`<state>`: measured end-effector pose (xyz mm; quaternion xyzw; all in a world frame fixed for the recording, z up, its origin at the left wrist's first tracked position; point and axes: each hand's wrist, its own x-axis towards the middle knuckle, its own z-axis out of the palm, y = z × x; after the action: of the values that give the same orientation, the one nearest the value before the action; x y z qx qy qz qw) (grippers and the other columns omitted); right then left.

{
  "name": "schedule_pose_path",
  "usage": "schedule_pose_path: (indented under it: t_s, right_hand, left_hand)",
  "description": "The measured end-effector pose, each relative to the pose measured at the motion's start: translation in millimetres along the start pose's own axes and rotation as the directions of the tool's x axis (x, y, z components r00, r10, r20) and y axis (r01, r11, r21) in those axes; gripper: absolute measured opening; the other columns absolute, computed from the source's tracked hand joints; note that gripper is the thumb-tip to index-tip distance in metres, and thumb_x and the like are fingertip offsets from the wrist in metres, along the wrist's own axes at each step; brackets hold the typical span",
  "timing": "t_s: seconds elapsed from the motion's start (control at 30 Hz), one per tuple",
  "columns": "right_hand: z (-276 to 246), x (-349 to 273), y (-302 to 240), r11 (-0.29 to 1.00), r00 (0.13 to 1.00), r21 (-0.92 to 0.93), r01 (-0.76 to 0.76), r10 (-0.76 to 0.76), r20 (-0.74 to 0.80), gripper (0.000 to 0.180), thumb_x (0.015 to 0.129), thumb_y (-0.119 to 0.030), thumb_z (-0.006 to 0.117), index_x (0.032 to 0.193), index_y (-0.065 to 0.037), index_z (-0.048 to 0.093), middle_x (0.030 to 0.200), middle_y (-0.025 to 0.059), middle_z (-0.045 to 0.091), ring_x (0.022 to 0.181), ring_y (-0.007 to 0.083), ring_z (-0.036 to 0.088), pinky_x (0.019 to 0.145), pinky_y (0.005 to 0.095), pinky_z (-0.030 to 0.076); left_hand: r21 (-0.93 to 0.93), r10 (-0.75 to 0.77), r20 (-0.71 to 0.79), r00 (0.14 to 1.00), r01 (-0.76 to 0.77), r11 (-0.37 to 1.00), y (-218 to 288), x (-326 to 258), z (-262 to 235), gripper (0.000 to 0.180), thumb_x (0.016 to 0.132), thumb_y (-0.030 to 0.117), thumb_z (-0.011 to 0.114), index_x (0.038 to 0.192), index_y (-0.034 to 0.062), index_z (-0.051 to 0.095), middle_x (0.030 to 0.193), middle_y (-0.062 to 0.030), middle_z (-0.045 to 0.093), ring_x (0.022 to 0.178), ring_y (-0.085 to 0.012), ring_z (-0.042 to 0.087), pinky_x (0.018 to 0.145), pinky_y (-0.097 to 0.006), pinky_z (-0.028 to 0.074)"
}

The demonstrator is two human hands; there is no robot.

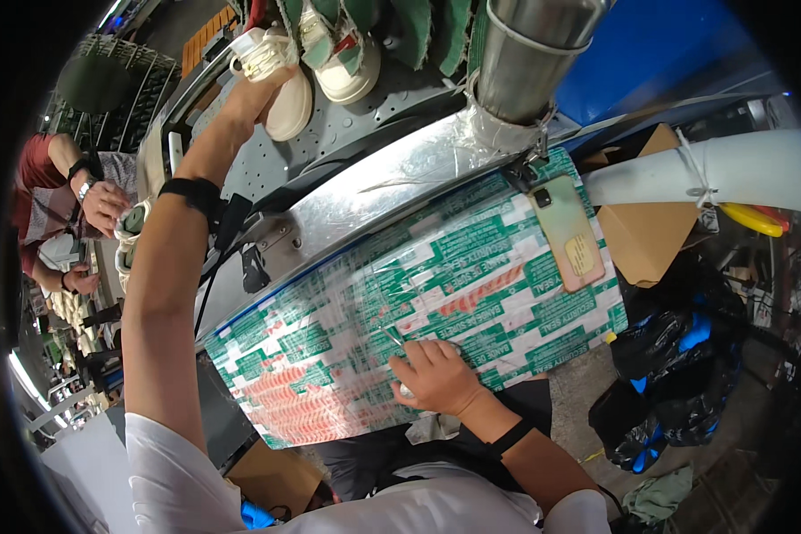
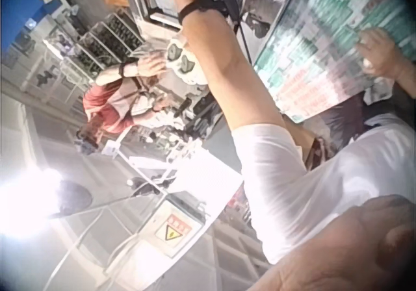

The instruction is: The person is manually processing or inspecting shoes at a specialized workstation.

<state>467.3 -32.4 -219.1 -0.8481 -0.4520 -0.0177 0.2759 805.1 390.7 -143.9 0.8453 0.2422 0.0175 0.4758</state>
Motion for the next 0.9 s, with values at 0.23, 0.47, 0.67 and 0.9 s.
schedule_pose_path:
  t_s: [0.23,0.47,0.67,0.9]
  right_hand:
    - [3,0,0,1.000,0.999,0.013,0.012,-0.012,-0.044,0.041,0.079,-0.039,0.084,0.112,-0.016,0.079,0.114,0.0107,0.068,0.102,0.0314,0.068,0.092,0.0447,0.055]
    - [6,-5,2,0.998,0.999,0.061,0.016,-0.013,-0.049,0.041,0.078,-0.038,0.086,0.112,-0.015,0.079,0.114,0.0117,0.067,0.105,0.0350,0.067,0.091,0.0481,0.055]
    - [-2,-1,-3,0.983,0.994,0.180,0.040,-0.020,-0.111,0.052,0.078,-0.033,0.086,0.124,-0.012,0.073,0.114,0.0138,0.065,0.106,0.0367,0.066,0.093,0.0498,0.054]
    - [-10,-6,-15,0.951,0.980,0.297,-0.084,0.133,-0.151,0.077,0.087,-0.027,0.083,0.156,-0.003,0.058,0.127,0.0200,0.069,0.115,0.0419,0.066,0.103,0.0529,0.054]
  left_hand:
    - [-0.219,-0.142,0.094,0.985,0.159,0.963,15,-48,-53,0.054,0.099,0.050,0.081,0.123,0.0011,0.076,0.095,-0.0090,0.080,0.074,-0.0211,0.077,0.068,-0.037,0.063]
    - [-0.427,-0.055,0.009,0.998,0.054,0.903,39,-290,-92,0.055,0.104,0.035,0.077,0.144,-0.0017,0.065,0.123,-0.0114,0.079,0.101,-0.0176,0.077,0.088,-0.034,0.063]
    - [-0.292,-0.074,-0.260,0.963,-0.005,0.956,-30,-505,-18,0.087,0.091,0.024,0.090,0.161,-0.0059,0.048,0.142,-0.0184,0.072,0.127,-0.0242,0.071,0.111,-0.039,0.055]
    - [-0.281,-0.115,-0.376,0.919,0.005,0.960,-132,-587,82,0.085,0.093,0.026,0.090,0.156,-0.0075,0.045,0.143,-0.0249,0.067,0.135,-0.0308,0.067,0.114,-0.042,0.053]
